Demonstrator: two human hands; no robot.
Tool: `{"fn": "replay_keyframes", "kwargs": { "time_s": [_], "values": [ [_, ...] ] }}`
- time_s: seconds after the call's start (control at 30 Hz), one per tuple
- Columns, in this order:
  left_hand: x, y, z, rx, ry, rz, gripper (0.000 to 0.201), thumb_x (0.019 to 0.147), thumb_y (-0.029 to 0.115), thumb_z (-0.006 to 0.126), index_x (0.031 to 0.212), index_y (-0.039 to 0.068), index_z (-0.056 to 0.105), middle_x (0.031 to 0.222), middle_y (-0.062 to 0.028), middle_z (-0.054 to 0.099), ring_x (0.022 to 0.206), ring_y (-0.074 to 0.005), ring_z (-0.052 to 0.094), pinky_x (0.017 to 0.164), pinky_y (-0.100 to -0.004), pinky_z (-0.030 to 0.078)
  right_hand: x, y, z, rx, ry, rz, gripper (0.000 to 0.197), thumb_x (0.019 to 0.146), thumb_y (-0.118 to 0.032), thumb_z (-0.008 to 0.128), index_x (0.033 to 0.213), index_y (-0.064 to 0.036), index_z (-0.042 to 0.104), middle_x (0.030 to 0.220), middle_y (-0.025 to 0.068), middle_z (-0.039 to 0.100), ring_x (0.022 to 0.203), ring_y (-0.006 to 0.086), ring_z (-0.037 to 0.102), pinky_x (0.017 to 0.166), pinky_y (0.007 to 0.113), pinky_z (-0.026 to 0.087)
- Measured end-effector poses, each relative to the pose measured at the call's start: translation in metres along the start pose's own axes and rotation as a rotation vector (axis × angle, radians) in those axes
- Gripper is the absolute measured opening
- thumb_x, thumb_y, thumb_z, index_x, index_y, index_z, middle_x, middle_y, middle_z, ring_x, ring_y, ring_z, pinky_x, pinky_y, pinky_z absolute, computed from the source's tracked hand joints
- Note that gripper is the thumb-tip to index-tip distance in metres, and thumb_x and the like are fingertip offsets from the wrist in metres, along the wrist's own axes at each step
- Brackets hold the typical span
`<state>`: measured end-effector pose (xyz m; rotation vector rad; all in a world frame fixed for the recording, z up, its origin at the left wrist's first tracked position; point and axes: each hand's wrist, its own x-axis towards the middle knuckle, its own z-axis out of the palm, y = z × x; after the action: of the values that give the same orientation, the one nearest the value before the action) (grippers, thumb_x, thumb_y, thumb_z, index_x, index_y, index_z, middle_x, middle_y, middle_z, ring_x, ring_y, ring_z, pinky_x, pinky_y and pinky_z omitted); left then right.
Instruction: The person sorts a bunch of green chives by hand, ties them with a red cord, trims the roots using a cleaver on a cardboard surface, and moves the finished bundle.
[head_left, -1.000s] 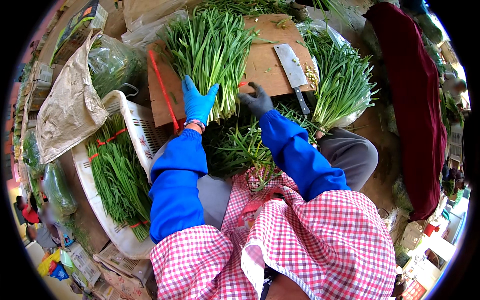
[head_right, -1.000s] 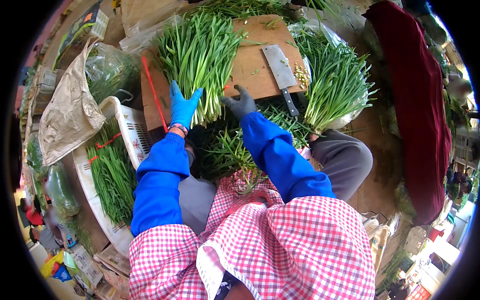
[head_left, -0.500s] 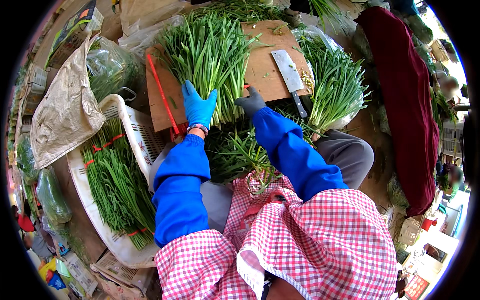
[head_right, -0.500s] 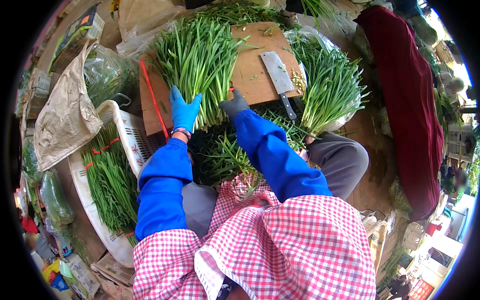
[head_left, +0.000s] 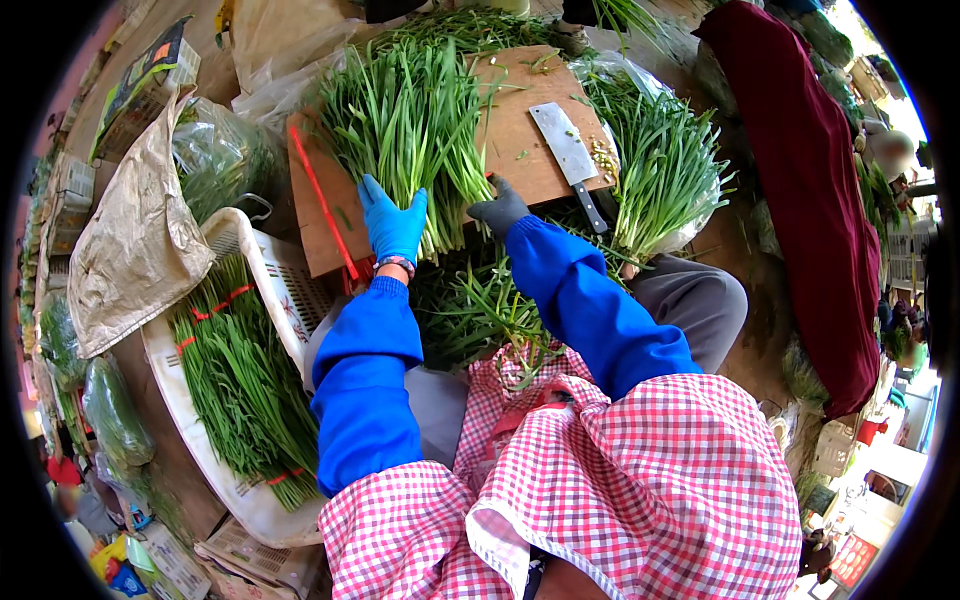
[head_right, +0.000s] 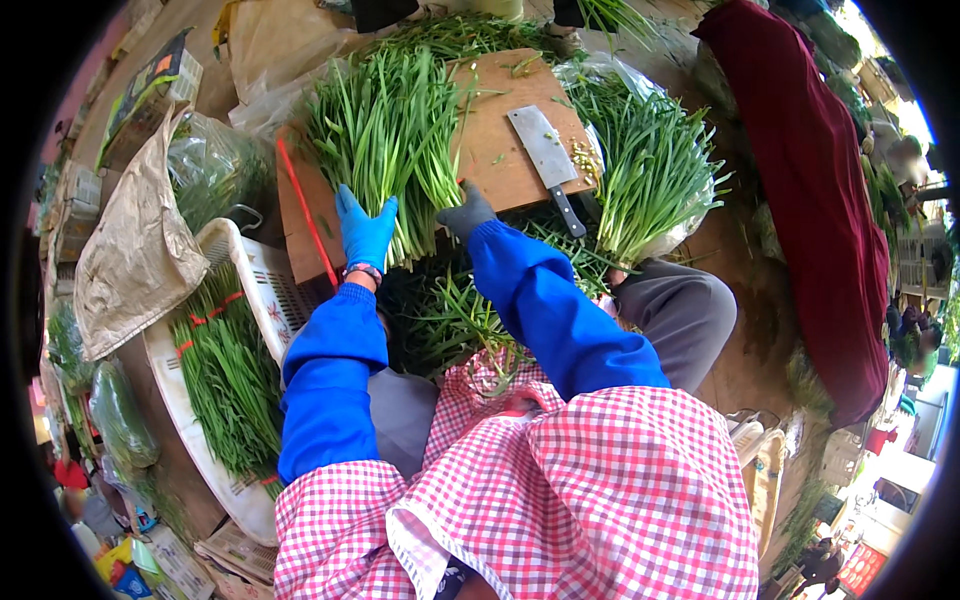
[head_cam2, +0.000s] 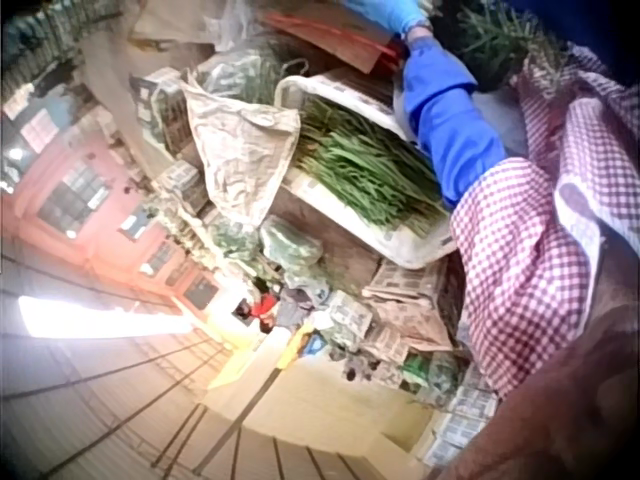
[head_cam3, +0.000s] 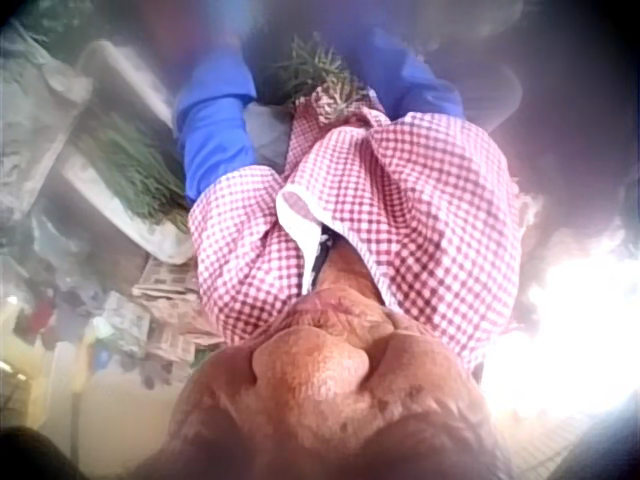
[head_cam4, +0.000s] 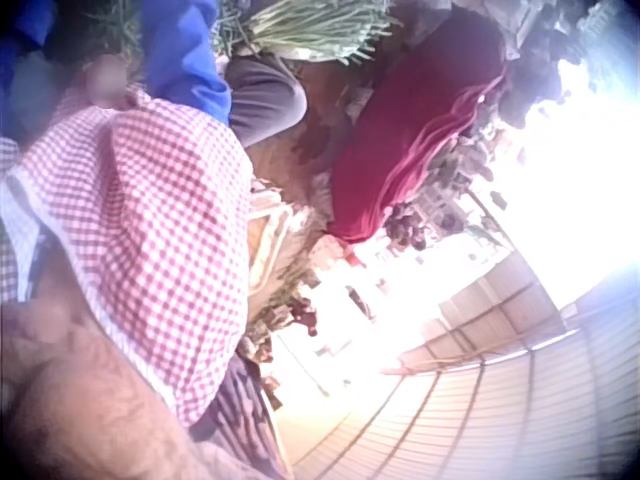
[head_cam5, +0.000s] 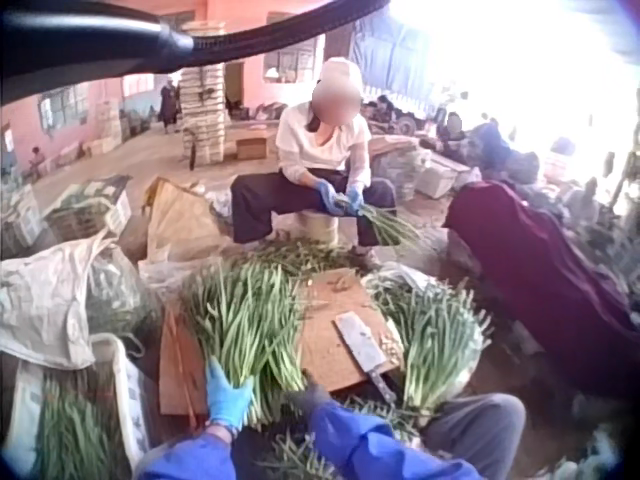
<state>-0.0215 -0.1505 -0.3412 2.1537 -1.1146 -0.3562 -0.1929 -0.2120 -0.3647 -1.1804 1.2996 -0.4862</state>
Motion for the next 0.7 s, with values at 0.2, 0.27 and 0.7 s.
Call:
{"fn": "replay_keyframes", "kwargs": {
  "time_s": [0.2,0.27,0.7],
  "values": [
    [0.001,0.007,-0.002,0.035,-0.005,-0.004,0.093,0.072,0.040,0.067,0.138,-0.004,0.018,0.142,-0.0265,0.020,0.128,-0.0401,0.028,0.103,-0.0440,0.032,0.008,0.005,-0.006,0.456,-0.103,0.034,0.071,0.063,-0.005,0.074,0.123,0.0064,0.038,0.095,0.0172,0.063,0.084,0.0234,0.063,0.070,0.032,0.050],
    [-0.001,0.012,-0.004,0.061,0.002,-0.006,0.094,0.072,0.041,0.068,0.138,-0.003,0.017,0.142,-0.0265,0.020,0.128,-0.0409,0.028,0.102,-0.0451,0.032,0.006,0.000,0.002,0.296,-0.058,0.033,0.068,0.063,-0.010,0.075,0.120,0.0069,0.041,0.095,0.0181,0.063,0.085,0.0250,0.063,0.072,0.033,0.050],
    [-0.013,0.015,0.008,0.344,0.041,0.181,0.097,0.070,0.045,0.067,0.139,0.001,0.015,0.141,-0.0271,0.021,0.126,-0.0452,0.026,0.103,-0.0498,0.028,-0.010,-0.023,0.037,-0.256,0.058,-0.010,0.075,0.073,-0.031,0.064,0.135,-0.0054,0.030,0.107,0.0233,0.059,0.099,0.0350,0.058,0.083,0.039,0.046]
  ]
}}
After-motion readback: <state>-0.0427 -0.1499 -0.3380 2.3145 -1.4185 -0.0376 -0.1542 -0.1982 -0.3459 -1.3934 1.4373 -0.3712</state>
